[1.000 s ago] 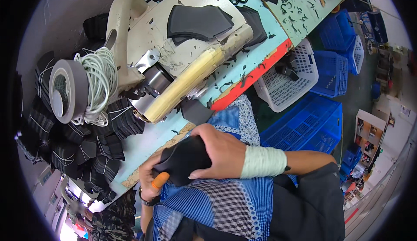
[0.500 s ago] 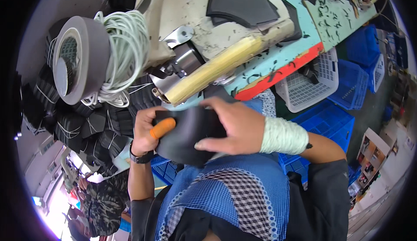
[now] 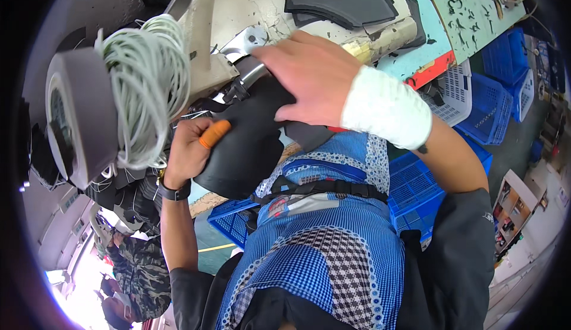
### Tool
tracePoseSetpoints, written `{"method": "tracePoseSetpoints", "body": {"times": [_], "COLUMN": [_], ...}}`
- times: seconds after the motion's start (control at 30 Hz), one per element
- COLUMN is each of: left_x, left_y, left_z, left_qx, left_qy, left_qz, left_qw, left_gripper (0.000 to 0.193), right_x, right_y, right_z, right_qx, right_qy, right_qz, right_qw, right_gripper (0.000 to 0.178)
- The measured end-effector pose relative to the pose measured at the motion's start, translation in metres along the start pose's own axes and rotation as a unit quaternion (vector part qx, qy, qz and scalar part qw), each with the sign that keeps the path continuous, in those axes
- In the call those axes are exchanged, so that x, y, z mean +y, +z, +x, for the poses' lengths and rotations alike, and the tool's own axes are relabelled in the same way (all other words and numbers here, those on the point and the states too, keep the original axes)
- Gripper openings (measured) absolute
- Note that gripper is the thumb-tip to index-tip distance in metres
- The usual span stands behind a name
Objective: The person removes a rubber band from a bundle of shoe pieces, feeds the individual pieces through a skiving machine, and secures the processed pieces back into a bundle with a rubber band.
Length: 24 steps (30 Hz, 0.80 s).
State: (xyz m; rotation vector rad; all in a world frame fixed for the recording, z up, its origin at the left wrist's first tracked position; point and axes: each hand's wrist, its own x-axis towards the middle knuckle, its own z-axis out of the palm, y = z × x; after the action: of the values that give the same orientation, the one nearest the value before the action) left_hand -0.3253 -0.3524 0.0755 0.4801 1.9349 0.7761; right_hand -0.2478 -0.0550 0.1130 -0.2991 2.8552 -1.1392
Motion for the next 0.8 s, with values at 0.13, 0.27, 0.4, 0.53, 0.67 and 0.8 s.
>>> {"method": "tracePoseSetpoints", "body": {"times": [0.13,0.27,0.4,0.53,0.67,0.8], "left_x": [0.019,-0.02,-0.009,0.055,0.063,0.055], "left_y": [-0.001,-0.015,-0.013,-0.016,-0.004,-0.014], "left_z": [-0.016,-0.025,-0.011,-0.021,-0.001,-0.022], "left_qx": [0.051,0.115,0.094,0.079,0.023,0.06], "left_qy": [0.103,-0.084,-0.023,-0.084,-0.061,-0.081], "left_qz": [-0.054,-0.21,-0.14,-0.006,-0.047,-0.043], "left_qw": [0.992,0.967,0.985,0.993,0.997,0.994], "left_gripper": [0.024,0.012,0.017,0.017,0.022,0.028], "right_x": [0.007,0.016,0.02,0.011,0.008,0.021], "right_y": [-0.013,-0.06,-0.053,-0.035,-0.016,-0.036], "right_z": [0.013,0.0,-0.007,0.007,0.021,0.007], "right_qx": [-0.102,-0.133,-0.199,-0.173,-0.146,-0.163], "right_qy": [-0.013,0.035,0.055,-0.055,-0.068,0.007], "right_qz": [-0.025,0.114,0.155,0.137,-0.015,0.132], "right_qw": [0.994,0.984,0.966,0.974,0.987,0.978], "right_gripper": [0.024,0.02,0.02,0.012,0.019,0.026]}}
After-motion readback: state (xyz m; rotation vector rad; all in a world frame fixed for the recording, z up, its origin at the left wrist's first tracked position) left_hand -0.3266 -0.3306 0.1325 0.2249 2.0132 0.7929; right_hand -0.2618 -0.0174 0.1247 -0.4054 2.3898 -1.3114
